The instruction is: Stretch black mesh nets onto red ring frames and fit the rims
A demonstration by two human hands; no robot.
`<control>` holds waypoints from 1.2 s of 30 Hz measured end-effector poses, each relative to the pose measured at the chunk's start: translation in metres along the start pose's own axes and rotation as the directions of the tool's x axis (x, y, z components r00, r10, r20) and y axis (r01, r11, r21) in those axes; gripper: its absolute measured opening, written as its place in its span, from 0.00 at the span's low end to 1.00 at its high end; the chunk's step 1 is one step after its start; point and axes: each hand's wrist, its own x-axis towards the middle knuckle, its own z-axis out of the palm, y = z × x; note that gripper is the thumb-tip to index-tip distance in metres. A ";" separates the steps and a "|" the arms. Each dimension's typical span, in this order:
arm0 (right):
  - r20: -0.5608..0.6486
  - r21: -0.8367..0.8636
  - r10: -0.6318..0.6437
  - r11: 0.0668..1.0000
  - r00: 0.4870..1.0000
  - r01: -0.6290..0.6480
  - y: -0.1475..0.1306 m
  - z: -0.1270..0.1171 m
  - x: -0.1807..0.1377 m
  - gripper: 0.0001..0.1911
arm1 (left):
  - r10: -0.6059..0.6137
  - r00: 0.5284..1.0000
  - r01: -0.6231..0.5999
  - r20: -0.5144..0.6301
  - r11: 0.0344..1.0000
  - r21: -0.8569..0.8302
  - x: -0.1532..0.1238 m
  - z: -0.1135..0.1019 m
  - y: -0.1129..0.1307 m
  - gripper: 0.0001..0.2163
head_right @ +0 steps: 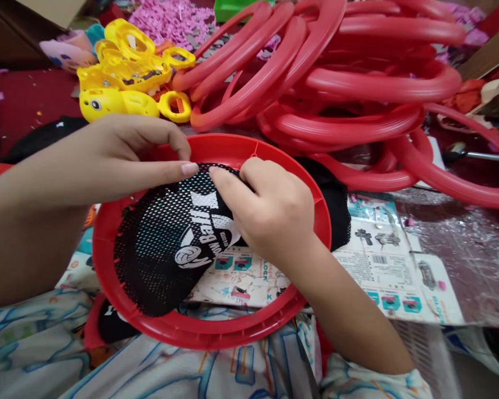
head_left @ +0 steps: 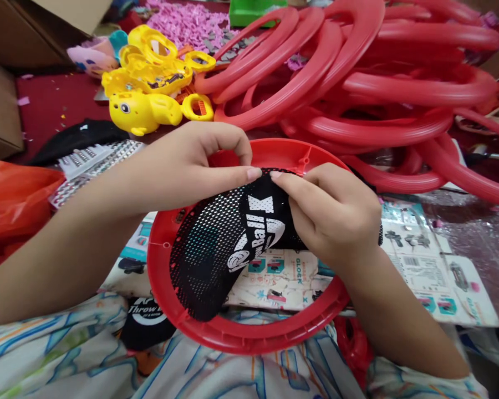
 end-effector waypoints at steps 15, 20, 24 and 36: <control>-0.007 -0.027 -0.002 1.000 1.000 0.001 0.000 0.003 0.001 0.17 | 0.044 0.997 -0.035 -0.069 0.991 0.131 -0.007 0.005 0.002 0.10; 0.000 0.023 0.017 1.000 1.000 -0.017 0.000 0.002 0.002 0.17 | 0.049 0.996 -0.036 -0.078 0.987 0.159 -0.007 0.006 0.002 0.09; 0.009 0.027 0.039 0.999 0.999 -0.039 -0.001 0.000 0.003 0.17 | 0.051 0.995 -0.033 -0.088 0.981 0.193 -0.008 0.008 0.002 0.09; 0.111 -0.070 0.061 0.996 0.992 -0.053 -0.005 0.001 0.007 0.19 | 0.053 0.986 -0.011 -0.157 0.967 0.256 -0.007 0.011 0.007 0.10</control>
